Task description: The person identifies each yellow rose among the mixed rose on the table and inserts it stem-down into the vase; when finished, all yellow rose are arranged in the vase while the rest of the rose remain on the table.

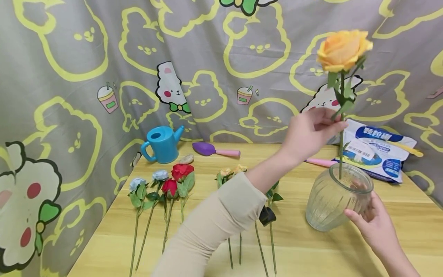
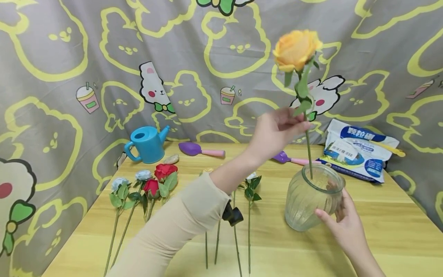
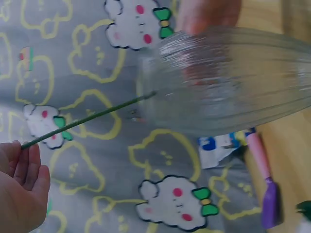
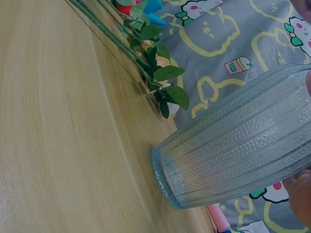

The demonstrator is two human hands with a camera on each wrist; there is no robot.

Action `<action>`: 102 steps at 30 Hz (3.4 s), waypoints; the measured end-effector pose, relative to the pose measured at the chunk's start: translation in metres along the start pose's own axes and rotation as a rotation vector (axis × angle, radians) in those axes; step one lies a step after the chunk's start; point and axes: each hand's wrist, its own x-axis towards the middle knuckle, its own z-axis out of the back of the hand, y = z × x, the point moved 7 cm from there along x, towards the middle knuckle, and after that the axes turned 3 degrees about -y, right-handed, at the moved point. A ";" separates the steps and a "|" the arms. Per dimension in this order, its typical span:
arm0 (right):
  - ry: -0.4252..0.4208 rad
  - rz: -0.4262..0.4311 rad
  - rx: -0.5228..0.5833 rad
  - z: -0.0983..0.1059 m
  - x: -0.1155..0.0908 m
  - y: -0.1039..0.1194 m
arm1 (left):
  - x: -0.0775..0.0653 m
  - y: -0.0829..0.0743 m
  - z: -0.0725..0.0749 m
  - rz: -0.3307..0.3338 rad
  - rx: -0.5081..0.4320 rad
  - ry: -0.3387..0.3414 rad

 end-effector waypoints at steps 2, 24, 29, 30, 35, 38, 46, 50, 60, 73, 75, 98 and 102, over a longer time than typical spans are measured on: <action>0.002 -0.002 -0.015 0.000 0.001 0.001 | -0.004 0.010 -0.010 0.028 0.035 0.017; 0.009 0.045 0.010 -0.001 0.000 0.002 | -0.030 0.079 -0.054 0.286 0.160 0.104; 0.004 0.038 -0.004 -0.001 0.000 0.001 | -0.029 0.081 -0.055 0.280 0.166 0.083; 0.004 0.037 -0.006 -0.001 0.000 0.001 | -0.029 0.081 -0.054 0.282 0.177 0.079; 0.005 0.039 0.010 -0.001 0.000 0.001 | -0.028 0.085 -0.054 0.303 0.232 0.060; 0.005 0.041 0.016 0.000 0.000 0.001 | -0.028 0.088 -0.054 0.315 0.196 0.060; -0.010 0.001 -0.015 0.000 -0.001 -0.002 | -0.031 0.094 -0.057 0.347 0.026 0.052; -0.019 -0.012 -0.026 0.001 -0.002 -0.004 | -0.032 0.096 -0.055 0.346 0.044 0.051; -0.014 -0.002 0.032 0.000 0.000 -0.003 | -0.042 0.111 0.004 0.300 0.086 0.120; -0.068 -0.045 -0.001 0.011 -0.006 -0.003 | -0.114 0.173 0.147 0.579 0.183 0.064; -0.063 -0.043 0.003 0.011 -0.006 -0.002 | -0.130 0.183 0.153 0.639 0.202 0.091; -0.028 -0.029 0.028 0.004 0.002 -0.003 | -0.213 0.235 0.110 0.980 0.126 0.190; -0.025 -0.043 0.001 0.003 0.001 -0.005 | -0.217 0.240 0.109 1.008 0.112 0.161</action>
